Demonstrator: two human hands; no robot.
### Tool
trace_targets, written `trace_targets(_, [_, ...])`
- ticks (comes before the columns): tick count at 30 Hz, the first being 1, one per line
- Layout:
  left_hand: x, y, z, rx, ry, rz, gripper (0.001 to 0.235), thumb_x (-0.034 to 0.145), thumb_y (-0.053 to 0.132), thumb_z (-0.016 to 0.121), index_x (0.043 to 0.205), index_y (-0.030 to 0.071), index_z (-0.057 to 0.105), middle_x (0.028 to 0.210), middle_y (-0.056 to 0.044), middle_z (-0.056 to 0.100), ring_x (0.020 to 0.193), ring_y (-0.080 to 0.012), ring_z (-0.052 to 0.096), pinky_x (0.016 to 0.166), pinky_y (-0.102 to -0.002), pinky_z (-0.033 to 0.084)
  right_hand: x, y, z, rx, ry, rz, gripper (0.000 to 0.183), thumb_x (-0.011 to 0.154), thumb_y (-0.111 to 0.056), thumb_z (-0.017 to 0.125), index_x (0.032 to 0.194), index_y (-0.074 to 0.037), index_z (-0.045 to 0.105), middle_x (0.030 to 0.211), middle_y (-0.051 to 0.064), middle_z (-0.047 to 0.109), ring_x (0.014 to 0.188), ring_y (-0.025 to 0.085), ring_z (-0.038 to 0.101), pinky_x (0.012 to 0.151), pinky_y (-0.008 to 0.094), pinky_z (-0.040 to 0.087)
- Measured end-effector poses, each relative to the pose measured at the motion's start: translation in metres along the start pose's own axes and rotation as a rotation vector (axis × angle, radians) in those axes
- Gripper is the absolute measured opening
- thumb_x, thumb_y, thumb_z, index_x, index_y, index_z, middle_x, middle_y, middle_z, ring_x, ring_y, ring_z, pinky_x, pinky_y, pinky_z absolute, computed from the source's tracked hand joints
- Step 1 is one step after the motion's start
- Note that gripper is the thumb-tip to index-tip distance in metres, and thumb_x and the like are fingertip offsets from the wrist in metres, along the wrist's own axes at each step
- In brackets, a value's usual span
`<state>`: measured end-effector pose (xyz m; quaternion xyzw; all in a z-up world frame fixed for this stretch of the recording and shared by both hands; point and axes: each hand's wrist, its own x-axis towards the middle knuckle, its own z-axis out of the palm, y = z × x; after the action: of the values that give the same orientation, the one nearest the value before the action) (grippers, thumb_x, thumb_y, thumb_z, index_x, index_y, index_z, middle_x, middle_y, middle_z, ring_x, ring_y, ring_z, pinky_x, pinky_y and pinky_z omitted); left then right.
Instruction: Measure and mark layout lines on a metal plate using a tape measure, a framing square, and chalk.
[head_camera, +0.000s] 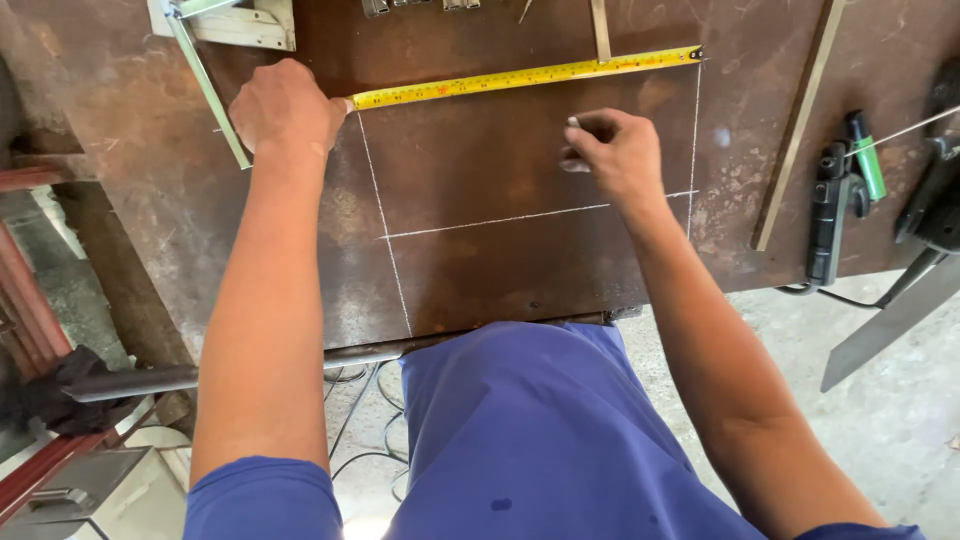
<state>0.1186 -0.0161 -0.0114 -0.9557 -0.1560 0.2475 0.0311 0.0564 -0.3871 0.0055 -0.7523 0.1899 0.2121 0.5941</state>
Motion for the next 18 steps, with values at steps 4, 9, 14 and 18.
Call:
trace_targets(4, [0.000, 0.000, -0.001, -0.020, -0.015, -0.006, 0.046, 0.085, 0.050, 0.085, 0.098, 0.006, 0.079, 0.086, -0.013, 0.077, 0.072, -0.0320, 0.074, 0.066, -0.046, 0.058, 0.025, 0.011, 0.026, -0.211, 0.029, -0.192, 0.023, 0.094, -0.005, 0.071, 0.115, 0.005, 0.072, 0.098, 0.013, 0.078, 0.065, 0.013, 0.072, 0.060, 0.022, 0.067])
trace_targets(9, [0.000, -0.001, 0.003, -0.006, 0.012, 0.010, 0.046, 0.085, 0.051, 0.084, 0.094, 0.007, 0.080, 0.081, -0.012, 0.076, 0.068, -0.0304, 0.073, 0.062, -0.043, 0.056, 0.030, -0.005, 0.047, -0.469, 0.227, -0.534, 0.010, 0.088, -0.002, 0.076, 0.095, 0.004, 0.074, 0.084, 0.011, 0.074, 0.060, 0.019, 0.064, 0.056, 0.031, 0.057])
trace_targets(14, [0.005, -0.001, 0.009, 0.019, 0.016, 0.008, 0.046, 0.085, 0.052, 0.083, 0.094, 0.007, 0.080, 0.081, -0.012, 0.076, 0.067, -0.0291, 0.072, 0.062, -0.043, 0.056, 0.050, 0.014, 0.052, -0.551, 0.297, -0.630, 0.010, 0.084, -0.004, 0.080, 0.091, 0.002, 0.075, 0.082, 0.012, 0.071, 0.066, 0.024, 0.065, 0.065, 0.034, 0.056])
trace_targets(18, [0.007, -0.001, 0.012, 0.026, 0.033, 0.020, 0.045, 0.085, 0.052, 0.083, 0.092, 0.008, 0.079, 0.078, -0.010, 0.075, 0.066, -0.0281, 0.071, 0.063, -0.042, 0.054, 0.058, 0.019, 0.052, -0.552, 0.341, -0.664, 0.010, 0.085, -0.005, 0.081, 0.091, 0.001, 0.076, 0.082, 0.011, 0.071, 0.067, 0.023, 0.066, 0.066, 0.032, 0.057])
